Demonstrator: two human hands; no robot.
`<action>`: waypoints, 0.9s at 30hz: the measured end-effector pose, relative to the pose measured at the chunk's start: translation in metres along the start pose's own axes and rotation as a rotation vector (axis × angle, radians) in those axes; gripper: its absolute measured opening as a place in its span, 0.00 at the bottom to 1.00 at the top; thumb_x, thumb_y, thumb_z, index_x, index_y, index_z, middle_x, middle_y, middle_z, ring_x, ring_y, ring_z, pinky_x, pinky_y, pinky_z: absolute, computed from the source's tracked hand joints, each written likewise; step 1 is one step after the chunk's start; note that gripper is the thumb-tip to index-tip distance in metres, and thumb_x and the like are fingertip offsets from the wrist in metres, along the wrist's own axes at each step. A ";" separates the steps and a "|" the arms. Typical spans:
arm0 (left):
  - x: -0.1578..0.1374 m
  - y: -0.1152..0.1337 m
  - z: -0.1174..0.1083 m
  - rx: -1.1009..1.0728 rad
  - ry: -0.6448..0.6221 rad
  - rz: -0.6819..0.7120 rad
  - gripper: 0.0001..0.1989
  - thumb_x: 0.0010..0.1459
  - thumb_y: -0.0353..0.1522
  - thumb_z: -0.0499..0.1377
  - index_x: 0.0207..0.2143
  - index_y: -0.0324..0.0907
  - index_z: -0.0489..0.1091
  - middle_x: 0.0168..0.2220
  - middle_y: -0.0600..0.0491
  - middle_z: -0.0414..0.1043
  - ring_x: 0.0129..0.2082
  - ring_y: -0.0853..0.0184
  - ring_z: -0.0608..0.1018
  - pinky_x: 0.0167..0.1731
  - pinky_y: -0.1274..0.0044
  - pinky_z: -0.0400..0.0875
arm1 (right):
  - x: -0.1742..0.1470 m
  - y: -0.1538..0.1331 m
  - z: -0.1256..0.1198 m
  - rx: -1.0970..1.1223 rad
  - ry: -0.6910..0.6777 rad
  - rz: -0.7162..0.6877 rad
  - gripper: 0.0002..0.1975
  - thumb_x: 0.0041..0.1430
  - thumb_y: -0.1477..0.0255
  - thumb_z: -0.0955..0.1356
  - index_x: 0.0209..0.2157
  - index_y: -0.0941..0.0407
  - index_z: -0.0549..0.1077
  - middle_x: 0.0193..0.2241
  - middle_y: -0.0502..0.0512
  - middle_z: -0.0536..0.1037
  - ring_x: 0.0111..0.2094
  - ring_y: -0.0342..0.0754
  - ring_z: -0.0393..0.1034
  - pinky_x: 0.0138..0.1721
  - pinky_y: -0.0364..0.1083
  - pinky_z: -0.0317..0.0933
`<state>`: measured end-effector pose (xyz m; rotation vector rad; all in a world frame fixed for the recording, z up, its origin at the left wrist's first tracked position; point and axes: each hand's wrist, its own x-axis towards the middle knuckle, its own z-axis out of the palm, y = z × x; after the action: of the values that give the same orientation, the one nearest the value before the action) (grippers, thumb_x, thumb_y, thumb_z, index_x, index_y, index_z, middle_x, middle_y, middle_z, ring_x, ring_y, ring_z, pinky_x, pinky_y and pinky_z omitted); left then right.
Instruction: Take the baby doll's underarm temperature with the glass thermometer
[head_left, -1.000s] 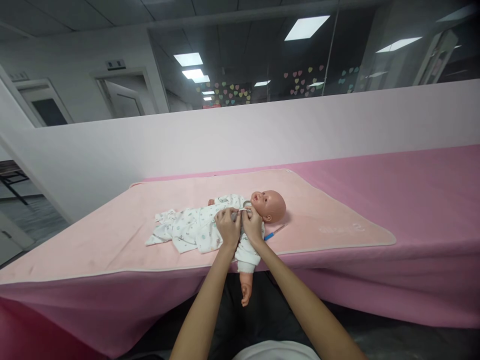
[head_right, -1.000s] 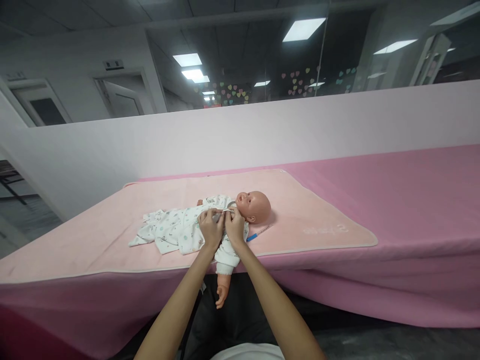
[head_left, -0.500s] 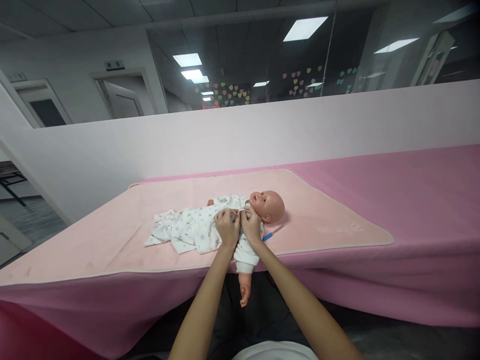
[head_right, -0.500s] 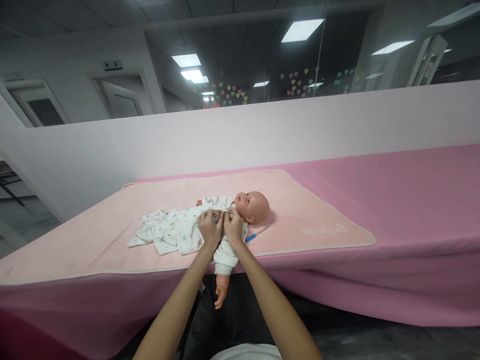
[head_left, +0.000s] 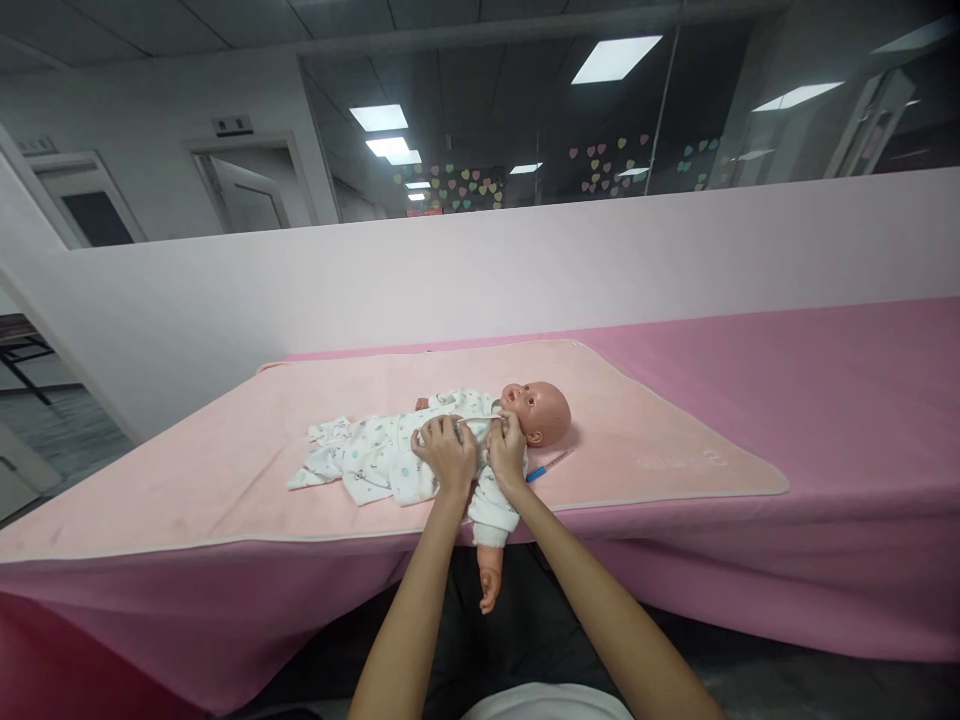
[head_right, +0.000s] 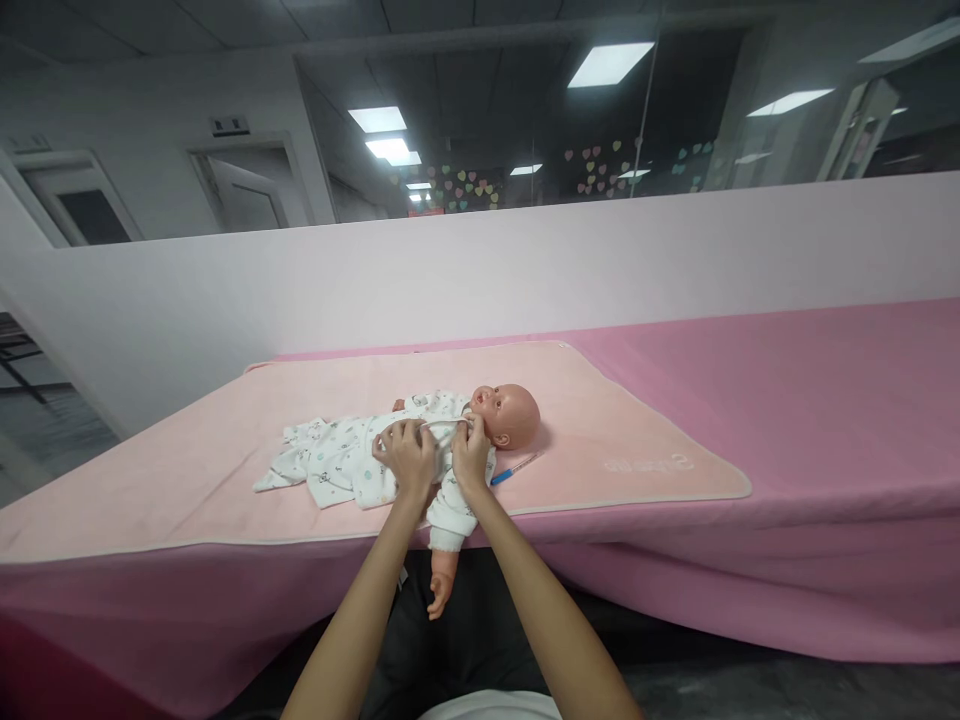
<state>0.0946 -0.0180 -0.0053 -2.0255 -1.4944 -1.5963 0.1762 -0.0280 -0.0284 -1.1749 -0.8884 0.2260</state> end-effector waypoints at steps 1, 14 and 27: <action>0.000 -0.002 -0.001 0.005 0.006 -0.031 0.09 0.55 0.32 0.50 0.31 0.43 0.70 0.35 0.49 0.70 0.43 0.58 0.66 0.49 0.62 0.46 | 0.000 0.000 0.000 0.003 -0.002 0.002 0.11 0.58 0.66 0.55 0.37 0.57 0.63 0.13 0.42 0.60 0.14 0.42 0.57 0.17 0.40 0.52; 0.000 -0.009 -0.008 -0.095 -0.032 -0.075 0.07 0.53 0.30 0.50 0.30 0.44 0.68 0.34 0.53 0.71 0.41 0.62 0.67 0.48 0.65 0.47 | -0.003 -0.008 -0.003 -0.073 -0.061 -0.102 0.14 0.56 0.68 0.58 0.39 0.59 0.67 0.13 0.43 0.61 0.15 0.42 0.56 0.20 0.40 0.50; 0.001 -0.006 -0.011 -0.168 -0.092 -0.081 0.10 0.57 0.31 0.46 0.30 0.44 0.67 0.33 0.55 0.73 0.38 0.67 0.71 0.51 0.68 0.46 | -0.005 -0.017 -0.001 -0.591 -0.424 -0.365 0.12 0.58 0.72 0.60 0.42 0.55 0.69 0.19 0.48 0.70 0.20 0.43 0.61 0.23 0.40 0.48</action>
<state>0.0826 -0.0215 -0.0025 -2.1815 -1.5400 -1.7361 0.1693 -0.0382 -0.0164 -1.5020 -1.5954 -0.1029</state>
